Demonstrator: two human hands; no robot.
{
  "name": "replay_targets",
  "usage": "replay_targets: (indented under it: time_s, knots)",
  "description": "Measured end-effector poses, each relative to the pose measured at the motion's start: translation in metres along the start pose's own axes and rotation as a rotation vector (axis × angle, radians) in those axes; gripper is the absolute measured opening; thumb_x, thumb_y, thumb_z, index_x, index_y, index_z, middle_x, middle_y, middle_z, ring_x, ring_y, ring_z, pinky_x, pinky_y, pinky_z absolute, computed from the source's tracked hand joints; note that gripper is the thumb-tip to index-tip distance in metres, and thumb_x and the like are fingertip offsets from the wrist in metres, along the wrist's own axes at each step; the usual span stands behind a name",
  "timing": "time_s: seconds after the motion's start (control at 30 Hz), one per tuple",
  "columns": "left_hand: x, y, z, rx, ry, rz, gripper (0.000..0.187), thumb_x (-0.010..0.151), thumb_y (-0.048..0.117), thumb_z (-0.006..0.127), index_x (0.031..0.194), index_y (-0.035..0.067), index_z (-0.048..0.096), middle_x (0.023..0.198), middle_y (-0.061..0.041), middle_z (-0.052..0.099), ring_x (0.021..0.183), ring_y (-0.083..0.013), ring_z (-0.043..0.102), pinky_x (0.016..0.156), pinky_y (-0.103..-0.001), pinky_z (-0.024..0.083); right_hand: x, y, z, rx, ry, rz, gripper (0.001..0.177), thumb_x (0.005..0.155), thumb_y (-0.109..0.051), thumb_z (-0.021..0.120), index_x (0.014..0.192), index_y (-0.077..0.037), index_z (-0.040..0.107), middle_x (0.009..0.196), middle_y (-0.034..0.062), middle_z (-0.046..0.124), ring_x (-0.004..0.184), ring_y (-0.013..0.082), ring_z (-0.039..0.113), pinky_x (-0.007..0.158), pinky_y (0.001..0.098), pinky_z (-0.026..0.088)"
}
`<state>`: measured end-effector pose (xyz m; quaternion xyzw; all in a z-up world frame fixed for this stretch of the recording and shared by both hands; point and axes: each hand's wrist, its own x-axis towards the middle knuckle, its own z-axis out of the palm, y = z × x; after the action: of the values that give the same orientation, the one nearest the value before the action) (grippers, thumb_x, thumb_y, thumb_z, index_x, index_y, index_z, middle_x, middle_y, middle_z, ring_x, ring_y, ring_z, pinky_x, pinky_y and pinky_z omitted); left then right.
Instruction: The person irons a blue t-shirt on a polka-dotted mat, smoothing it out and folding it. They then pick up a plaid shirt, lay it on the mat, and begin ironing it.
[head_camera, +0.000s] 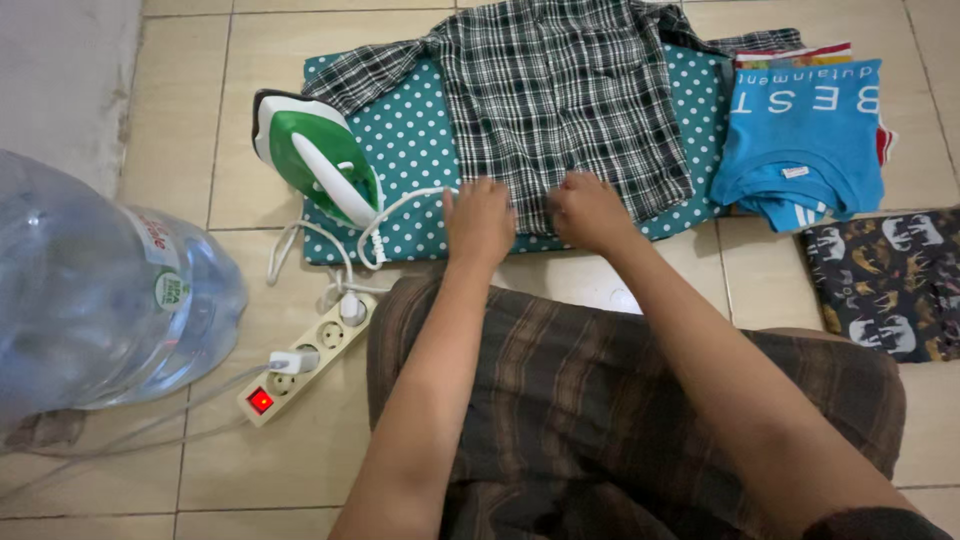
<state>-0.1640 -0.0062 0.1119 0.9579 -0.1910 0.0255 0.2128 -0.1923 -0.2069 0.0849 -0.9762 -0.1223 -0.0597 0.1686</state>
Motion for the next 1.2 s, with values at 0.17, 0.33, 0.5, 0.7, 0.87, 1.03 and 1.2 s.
replay_targets:
  time_s: [0.17, 0.33, 0.5, 0.7, 0.87, 1.03, 1.2]
  knots:
    - [-0.027, -0.026, -0.067, -0.222, 0.585, -0.057, 0.007, 0.097, 0.013, 0.065, 0.099, 0.007, 0.066, 0.100, -0.012, 0.064, 0.093, -0.0361, 0.063, 0.080, -0.047, 0.049, 0.064, -0.075, 0.029, 0.496, 0.017, -0.067, 0.014, 0.084, -0.008, 0.070, 0.097, -0.003, 0.068, 0.093, 0.0139, 0.064, 0.092, 0.0319, 0.065, 0.082, 0.0415, 0.052]
    - [-0.038, -0.061, -0.094, -0.189, 0.757, -0.087, 0.009, 0.098, 0.012, 0.062, 0.103, 0.006, 0.064, 0.104, -0.013, 0.063, 0.098, -0.0363, 0.063, 0.086, -0.047, 0.050, 0.122, -0.154, 0.076, 0.727, 0.130, -0.440, 0.036, 0.086, -0.010, 0.073, 0.119, 0.001, 0.062, 0.114, 0.0206, 0.067, 0.105, 0.0387, 0.063, 0.088, 0.0440, 0.052]
    - [-0.038, -0.080, -0.097, -0.312, 0.788, -0.159, 0.010, 0.100, 0.011, 0.059, 0.107, 0.005, 0.063, 0.105, -0.014, 0.063, 0.099, -0.0365, 0.063, 0.087, -0.046, 0.051, 0.148, -0.179, 0.119, 0.896, -0.018, -0.193, 0.033, 0.088, -0.014, 0.070, 0.118, -0.003, 0.063, 0.102, 0.0136, 0.072, 0.089, 0.0258, 0.068, 0.077, 0.0374, 0.054]
    - [-0.039, -0.084, -0.104, -0.455, 0.879, -0.062, 0.009, 0.102, 0.005, 0.058, 0.110, 0.001, 0.060, 0.105, -0.015, 0.062, 0.099, -0.0320, 0.063, 0.088, -0.042, 0.051, 0.153, -0.188, 0.104, 1.066, 0.152, -0.023, 0.034, 0.098, -0.018, 0.070, 0.125, -0.002, 0.058, 0.100, 0.0105, 0.070, 0.086, 0.0163, 0.065, 0.074, 0.0311, 0.056]
    - [-0.038, -0.079, -0.108, -0.509, 0.902, -0.096, 0.009, 0.103, 0.005, 0.058, 0.110, 0.001, 0.061, 0.102, -0.012, 0.062, 0.091, -0.0257, 0.061, 0.085, -0.039, 0.051, 0.157, -0.161, 0.033, 1.210, 0.158, 0.308, 0.038, 0.098, -0.023, 0.062, 0.131, -0.006, 0.053, 0.093, 0.0106, 0.070, 0.068, 0.0157, 0.067, 0.058, 0.0317, 0.059]
    - [-0.023, -0.060, -0.095, -0.505, 0.889, -0.107, 0.008, 0.102, 0.007, 0.059, 0.107, 0.002, 0.062, 0.098, -0.010, 0.063, 0.085, -0.0246, 0.060, 0.080, -0.039, 0.050, 0.121, -0.079, -0.073, 0.959, 0.058, 0.613, 0.038, 0.098, -0.031, 0.065, 0.122, -0.002, 0.059, 0.089, 0.0081, 0.068, 0.064, 0.0164, 0.067, 0.053, 0.0347, 0.059]
    - [0.016, -0.035, -0.042, -0.432, 0.738, 0.001, 0.007, 0.101, 0.010, 0.060, 0.105, 0.006, 0.064, 0.099, -0.009, 0.066, 0.092, -0.0292, 0.064, 0.083, -0.042, 0.050, 0.070, 0.029, -0.111, 0.828, -0.033, 0.714, 0.036, 0.099, -0.030, 0.069, 0.102, 0.006, 0.067, 0.080, 0.0096, 0.065, 0.062, 0.0188, 0.063, 0.052, 0.0378, 0.052]
